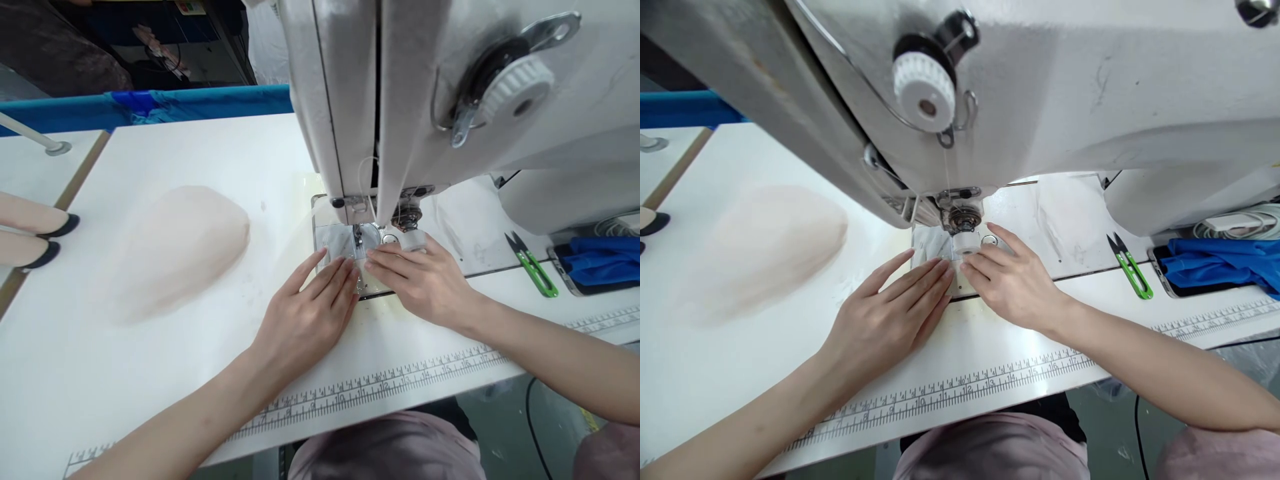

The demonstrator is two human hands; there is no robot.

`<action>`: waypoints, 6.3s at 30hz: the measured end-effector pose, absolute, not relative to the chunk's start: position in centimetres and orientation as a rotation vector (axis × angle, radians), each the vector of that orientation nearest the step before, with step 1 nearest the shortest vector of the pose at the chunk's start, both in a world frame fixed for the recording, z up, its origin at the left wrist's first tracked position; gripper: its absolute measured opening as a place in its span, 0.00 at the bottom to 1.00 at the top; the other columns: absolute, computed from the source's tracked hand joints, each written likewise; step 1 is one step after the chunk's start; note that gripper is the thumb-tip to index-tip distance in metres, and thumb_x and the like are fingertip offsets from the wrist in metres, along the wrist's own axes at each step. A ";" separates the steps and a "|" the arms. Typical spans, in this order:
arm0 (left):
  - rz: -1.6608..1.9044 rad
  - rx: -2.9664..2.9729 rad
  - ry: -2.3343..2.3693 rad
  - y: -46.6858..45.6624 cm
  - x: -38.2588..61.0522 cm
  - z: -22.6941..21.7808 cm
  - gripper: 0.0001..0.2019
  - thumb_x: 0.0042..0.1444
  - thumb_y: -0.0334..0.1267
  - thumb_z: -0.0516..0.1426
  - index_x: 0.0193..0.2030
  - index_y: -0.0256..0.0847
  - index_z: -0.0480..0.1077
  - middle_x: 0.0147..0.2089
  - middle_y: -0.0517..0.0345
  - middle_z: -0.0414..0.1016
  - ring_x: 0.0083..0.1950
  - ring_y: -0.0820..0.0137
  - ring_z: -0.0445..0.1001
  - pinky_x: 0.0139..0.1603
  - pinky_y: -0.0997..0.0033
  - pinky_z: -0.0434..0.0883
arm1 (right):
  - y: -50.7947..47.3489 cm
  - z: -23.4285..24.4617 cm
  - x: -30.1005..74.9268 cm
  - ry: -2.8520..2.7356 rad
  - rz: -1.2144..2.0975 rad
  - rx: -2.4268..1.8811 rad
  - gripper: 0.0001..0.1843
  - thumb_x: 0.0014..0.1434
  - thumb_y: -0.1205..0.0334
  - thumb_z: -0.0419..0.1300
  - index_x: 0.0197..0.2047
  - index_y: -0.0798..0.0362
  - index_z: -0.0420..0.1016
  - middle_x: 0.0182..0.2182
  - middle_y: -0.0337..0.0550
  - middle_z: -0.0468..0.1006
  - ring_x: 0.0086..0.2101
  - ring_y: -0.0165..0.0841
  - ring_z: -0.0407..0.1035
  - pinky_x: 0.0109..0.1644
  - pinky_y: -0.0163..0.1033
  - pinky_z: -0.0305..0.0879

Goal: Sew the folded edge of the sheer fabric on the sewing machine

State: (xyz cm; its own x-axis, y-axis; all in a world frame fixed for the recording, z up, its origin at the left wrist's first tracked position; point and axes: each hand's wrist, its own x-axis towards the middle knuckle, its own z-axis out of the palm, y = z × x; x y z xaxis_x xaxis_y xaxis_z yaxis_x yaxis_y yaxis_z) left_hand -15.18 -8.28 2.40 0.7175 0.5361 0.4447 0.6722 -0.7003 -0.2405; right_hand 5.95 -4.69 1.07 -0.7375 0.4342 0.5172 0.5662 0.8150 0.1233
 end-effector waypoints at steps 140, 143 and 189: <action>-0.859 -3.718 -2.401 -7.0 -16.5 6.3 0.17 0.61 0.47 0.56 0.28 0.37 0.69 0.19 0.65 0.64 0.19 0.82 0.54 0.19 0.79 0.50 | -5.8 3.3 5.5 -2.258 -0.580 -0.335 0.04 0.61 0.68 0.60 0.37 0.52 0.77 0.31 0.35 0.82 0.32 0.27 0.75 0.38 0.34 0.74; -0.860 -3.717 -2.478 -7.0 -16.5 6.2 0.16 0.60 0.48 0.56 0.30 0.37 0.71 0.18 0.65 0.64 0.18 0.81 0.53 0.19 0.77 0.49 | -6.0 3.5 5.6 -2.263 -0.632 -0.309 0.06 0.61 0.69 0.59 0.36 0.52 0.78 0.31 0.35 0.82 0.32 0.28 0.75 0.39 0.34 0.75; -0.962 -3.688 -2.351 -6.9 -16.6 5.9 0.13 0.59 0.47 0.57 0.37 0.40 0.76 0.19 0.66 0.64 0.22 0.77 0.61 0.26 0.75 0.60 | -5.8 3.4 5.4 -2.180 0.854 -0.839 0.12 0.59 0.52 0.61 0.37 0.53 0.74 0.33 0.39 0.79 0.27 0.26 0.71 0.32 0.33 0.67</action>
